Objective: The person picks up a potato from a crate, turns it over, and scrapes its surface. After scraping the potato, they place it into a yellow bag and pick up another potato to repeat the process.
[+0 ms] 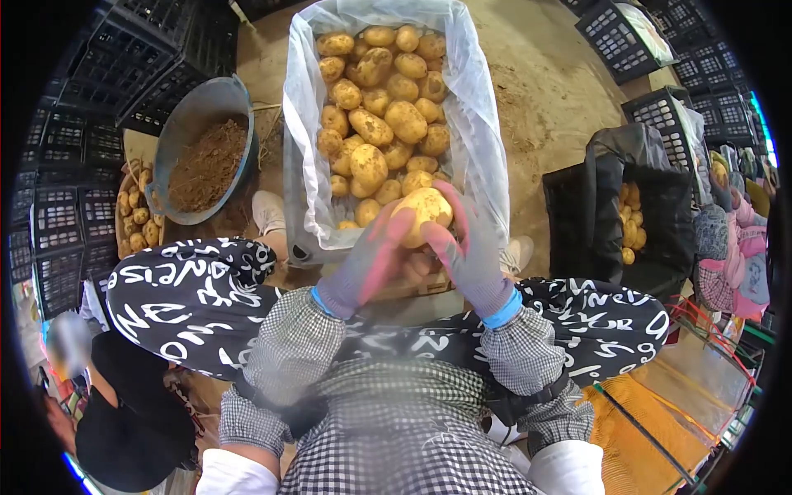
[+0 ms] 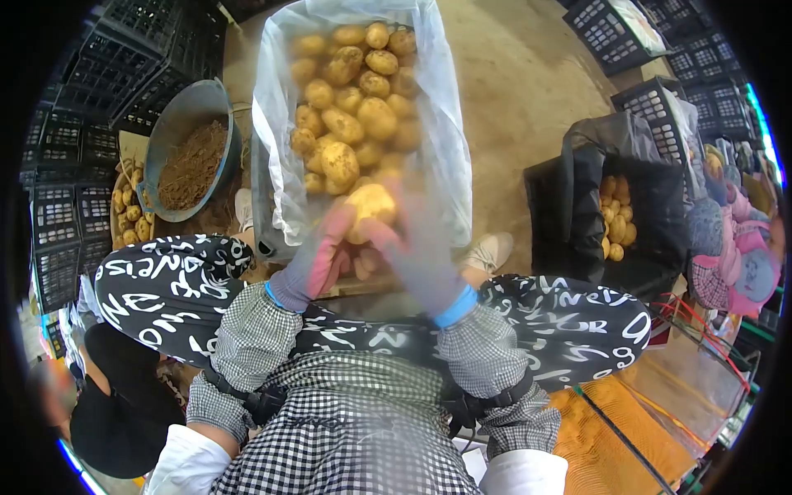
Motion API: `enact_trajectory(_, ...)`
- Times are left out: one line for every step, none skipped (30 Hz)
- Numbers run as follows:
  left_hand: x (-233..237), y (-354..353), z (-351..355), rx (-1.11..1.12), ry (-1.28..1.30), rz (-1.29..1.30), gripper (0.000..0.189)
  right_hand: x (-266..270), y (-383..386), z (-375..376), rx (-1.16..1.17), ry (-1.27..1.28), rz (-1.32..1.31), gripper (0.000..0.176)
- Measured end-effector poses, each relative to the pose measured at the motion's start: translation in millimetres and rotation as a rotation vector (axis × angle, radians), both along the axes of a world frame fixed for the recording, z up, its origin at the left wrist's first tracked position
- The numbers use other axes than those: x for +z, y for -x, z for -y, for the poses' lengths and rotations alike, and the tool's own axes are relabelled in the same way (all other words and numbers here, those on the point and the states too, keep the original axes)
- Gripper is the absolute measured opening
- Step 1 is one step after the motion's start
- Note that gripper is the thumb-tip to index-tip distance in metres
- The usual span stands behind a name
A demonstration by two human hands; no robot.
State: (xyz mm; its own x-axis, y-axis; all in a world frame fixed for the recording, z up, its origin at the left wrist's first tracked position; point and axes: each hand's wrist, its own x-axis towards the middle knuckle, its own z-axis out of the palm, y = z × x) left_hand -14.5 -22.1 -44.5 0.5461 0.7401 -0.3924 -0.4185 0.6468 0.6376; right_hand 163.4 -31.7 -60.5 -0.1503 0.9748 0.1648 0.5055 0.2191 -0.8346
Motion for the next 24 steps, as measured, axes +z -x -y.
enact_trajectory(-2,1,1,0.016,0.021,-0.026,0.051,-4,2,1,0.002,0.052,-0.044,0.062)
enact_trajectory(-5,3,1,0.033,0.039,-0.052,0.05,-6,5,0,0.004,0.103,-0.087,0.061)
enact_trajectory(-9,7,0,0.01,0.055,-0.064,0.048,-6,8,-3,0.007,0.107,-0.095,0.06)
enact_trajectory(-13,13,0,-0.014,0.071,-0.075,0.047,-7,11,-5,0.009,0.113,-0.102,0.059)
enact_trajectory(-16,16,-1,-0.039,0.085,-0.086,0.046,-7,14,-7,0.01,0.115,-0.108,0.058)
enact_trajectory(-17,16,-2,-0.022,0.072,-0.109,0.048,-5,17,-9,0.004,0.144,-0.133,0.057)
enact_trajectory(-18,15,-2,-0.005,0.062,-0.131,0.049,-3,20,-10,-0.002,0.175,-0.158,0.055)
enact_trajectory(-20,13,-2,0.01,0.053,-0.155,0.051,-2,22,-10,-0.01,0.207,-0.184,0.054)
enact_trajectory(-25,12,-2,0.037,0.014,-0.17,0.051,-5,22,-11,-0.013,0.178,-0.141,0.053)
enact_trajectory(-32,10,-1,0.063,-0.025,-0.185,0.051,-11,21,-11,-0.018,0.147,-0.098,0.053)
enact_trajectory(-36,8,-1,0.087,-0.064,-0.2,0.051,-16,20,-12,-0.024,0.117,-0.055,0.052)
enact_trajectory(-36,8,-1,0.098,-0.049,-0.215,0.051,-18,20,-12,-0.024,0.107,-0.045,0.051)
enact_trajectory(-35,7,-1,0.109,-0.033,-0.231,0.051,-20,19,-12,-0.025,0.098,-0.035,0.05)
enact_trajectory(-34,7,0,0.121,-0.018,-0.246,0.051,-20,20,-12,-0.025,0.088,-0.025,0.049)
enact_trajectory(-31,9,-1,0.083,0.012,-0.261,0.05,-20,20,-11,-0.033,0.106,-0.021,0.048)
enact_trajectory(-26,11,-3,0.044,0.042,-0.276,0.05,-19,20,-11,-0.042,0.124,-0.018,0.048)
enact_trajectory(-24,13,-4,0.006,0.071,-0.291,0.049,-19,20,-10,-0.051,0.141,-0.015,0.047)
enact_trajectory(-28,12,-4,0.03,0.032,-0.292,0.048,-23,21,-8,-0.069,0.171,-0.078,0.047)
enact_trajectory(-35,11,-4,0.055,-0.008,-0.293,0.048,-29,23,-7,-0.086,0.2,-0.141,0.046)
enact_trajectory(-39,10,-4,0.081,-0.05,-0.293,0.048,-30,23,-6,-0.116,0.278,-0.244,0.044)
enact_trajectory(-34,7,-4,0.1,-0.073,-0.329,0.048,-28,24,-5,-0.153,0.351,-0.347,0.041)
enact_trajectory(-25,3,-4,0.118,-0.098,-0.365,0.049,-12,26,-8,-0.202,0.472,-0.491,0.036)
enact_trajectory(-20,0,-4,0.135,-0.128,-0.401,0.049,-3,28,-10,-0.251,0.589,-0.637,0.031)
enact_trajectory(-24,-6,-2,0.203,-0.249,-0.438,0.05,-5,28,-10,-0.234,0.575,-0.59,0.03)
